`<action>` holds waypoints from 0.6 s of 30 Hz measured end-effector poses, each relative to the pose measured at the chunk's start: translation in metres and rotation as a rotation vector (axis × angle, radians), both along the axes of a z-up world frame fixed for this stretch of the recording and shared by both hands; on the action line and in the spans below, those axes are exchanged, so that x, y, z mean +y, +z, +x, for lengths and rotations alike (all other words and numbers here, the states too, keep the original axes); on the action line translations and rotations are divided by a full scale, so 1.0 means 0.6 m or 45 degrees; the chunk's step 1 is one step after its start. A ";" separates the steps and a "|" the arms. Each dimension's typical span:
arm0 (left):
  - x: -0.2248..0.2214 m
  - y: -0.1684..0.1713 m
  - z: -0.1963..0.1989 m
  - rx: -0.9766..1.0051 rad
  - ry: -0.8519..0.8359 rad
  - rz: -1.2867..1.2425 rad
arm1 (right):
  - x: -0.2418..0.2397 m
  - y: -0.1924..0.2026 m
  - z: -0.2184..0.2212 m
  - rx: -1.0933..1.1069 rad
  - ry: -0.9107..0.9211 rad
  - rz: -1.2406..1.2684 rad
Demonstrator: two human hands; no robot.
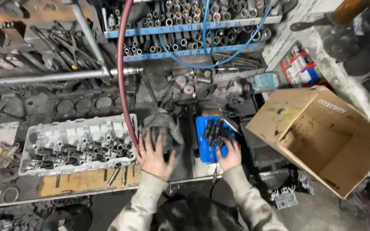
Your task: Inspecting and cleaning components of an internal combustion engine cylinder head in an auto repair environment.
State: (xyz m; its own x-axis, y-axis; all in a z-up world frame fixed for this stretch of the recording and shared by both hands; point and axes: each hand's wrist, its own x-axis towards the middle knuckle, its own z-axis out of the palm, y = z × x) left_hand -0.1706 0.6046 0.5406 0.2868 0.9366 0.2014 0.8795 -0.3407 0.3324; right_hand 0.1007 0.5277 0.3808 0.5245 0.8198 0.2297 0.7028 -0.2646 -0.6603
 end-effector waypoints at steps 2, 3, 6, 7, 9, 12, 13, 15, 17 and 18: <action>-0.011 0.014 0.010 -0.258 -0.160 0.328 | 0.039 -0.027 0.027 -0.149 -0.027 0.106; -0.020 0.006 0.012 -0.260 -0.172 0.315 | 0.046 -0.029 0.029 -0.149 -0.039 0.093; -0.030 -0.029 0.032 -0.688 -0.541 0.360 | 0.077 -0.042 0.045 -0.296 -0.110 0.060; -0.034 -0.047 0.040 -0.754 -0.634 0.277 | 0.077 -0.053 0.046 -0.243 -0.140 -0.071; -0.043 -0.088 0.063 -0.830 -0.728 0.173 | 0.079 -0.035 0.031 -0.194 -0.178 -0.221; -0.062 -0.142 0.109 -0.890 -0.715 -0.342 | 0.090 0.031 -0.001 -0.072 -0.154 -0.511; -0.062 -0.153 0.123 -0.735 -0.607 -0.551 | 0.099 0.031 0.000 -0.181 -0.197 -0.586; -0.067 -0.210 0.144 -0.580 -0.478 -0.772 | 0.109 0.032 0.010 -0.292 -0.224 -0.674; -0.080 -0.302 0.156 -0.204 -0.351 -0.972 | 0.110 0.030 0.031 -0.317 -0.128 -0.561; -0.085 -0.332 0.159 -0.203 -0.344 -0.987 | 0.108 0.019 0.043 -0.313 -0.121 -0.575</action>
State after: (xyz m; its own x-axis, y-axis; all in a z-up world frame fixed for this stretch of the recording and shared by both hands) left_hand -0.0749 0.5538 0.3411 0.5441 0.7296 -0.4142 0.7229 -0.1571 0.6729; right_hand 0.1264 0.5922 0.3919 0.5766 0.8169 -0.0101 0.7817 -0.5553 -0.2838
